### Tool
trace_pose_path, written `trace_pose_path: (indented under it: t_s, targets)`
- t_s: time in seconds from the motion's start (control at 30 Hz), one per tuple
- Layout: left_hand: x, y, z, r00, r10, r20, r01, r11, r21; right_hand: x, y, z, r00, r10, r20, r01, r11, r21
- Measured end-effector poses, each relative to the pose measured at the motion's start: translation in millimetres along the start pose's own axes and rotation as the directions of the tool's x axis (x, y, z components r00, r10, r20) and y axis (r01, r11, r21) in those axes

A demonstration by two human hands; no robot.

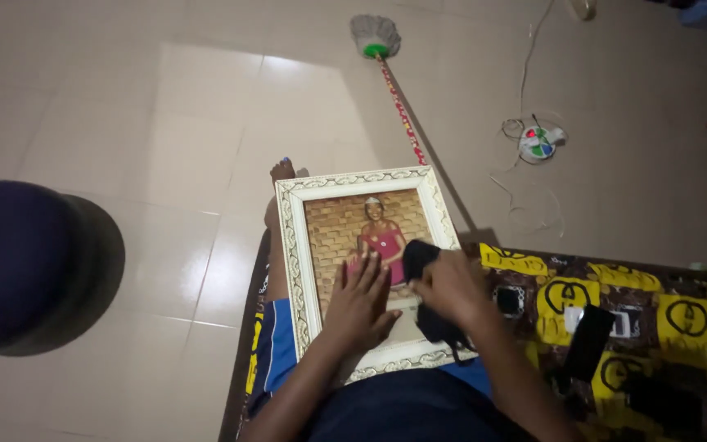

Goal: Cleaning a picture frame using a black cloth.

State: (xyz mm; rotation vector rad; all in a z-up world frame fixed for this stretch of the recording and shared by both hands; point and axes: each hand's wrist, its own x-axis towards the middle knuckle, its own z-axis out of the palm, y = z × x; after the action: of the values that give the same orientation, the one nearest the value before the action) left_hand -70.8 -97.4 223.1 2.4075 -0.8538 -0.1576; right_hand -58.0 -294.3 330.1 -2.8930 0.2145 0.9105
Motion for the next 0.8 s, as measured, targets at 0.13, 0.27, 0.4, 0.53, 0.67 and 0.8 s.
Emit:
trace_pose_path:
  t_s: [0.13,0.27,0.4,0.53,0.67,0.8]
  targets:
    - [-2,0,3,1.000,0.002,-0.001,-0.002,1.000,-0.005,4,5,63,0.908,-0.171,-0.383,0.156,0.985,-0.071]
    - [1,-5,6,0.999,0.049,0.016,-0.049,0.999,-0.003,20,8,62,0.914,0.138,-0.382,-0.124,0.990,0.061]
    - [2,-5,2,0.997,0.029,0.069,-0.030,0.999,0.011,69,17,52,0.925,0.243,-0.291,-0.207,0.967,0.148]
    - [-1,-4,-5,0.997,0.016,0.076,-0.016,1.000,-0.002,134,15,28,0.943,0.198,-0.266,-0.193,0.980,0.046]
    - [-3,-11,6,0.999,0.044,-0.009,-0.044,0.999,0.007,190,9,15,0.868,0.102,-0.486,-0.083,0.995,0.059]
    - [-7,-12,2,0.998,0.054,0.034,-0.053,0.998,-0.034,195,0,5,0.901,0.224,-0.372,-0.143,0.962,0.234]
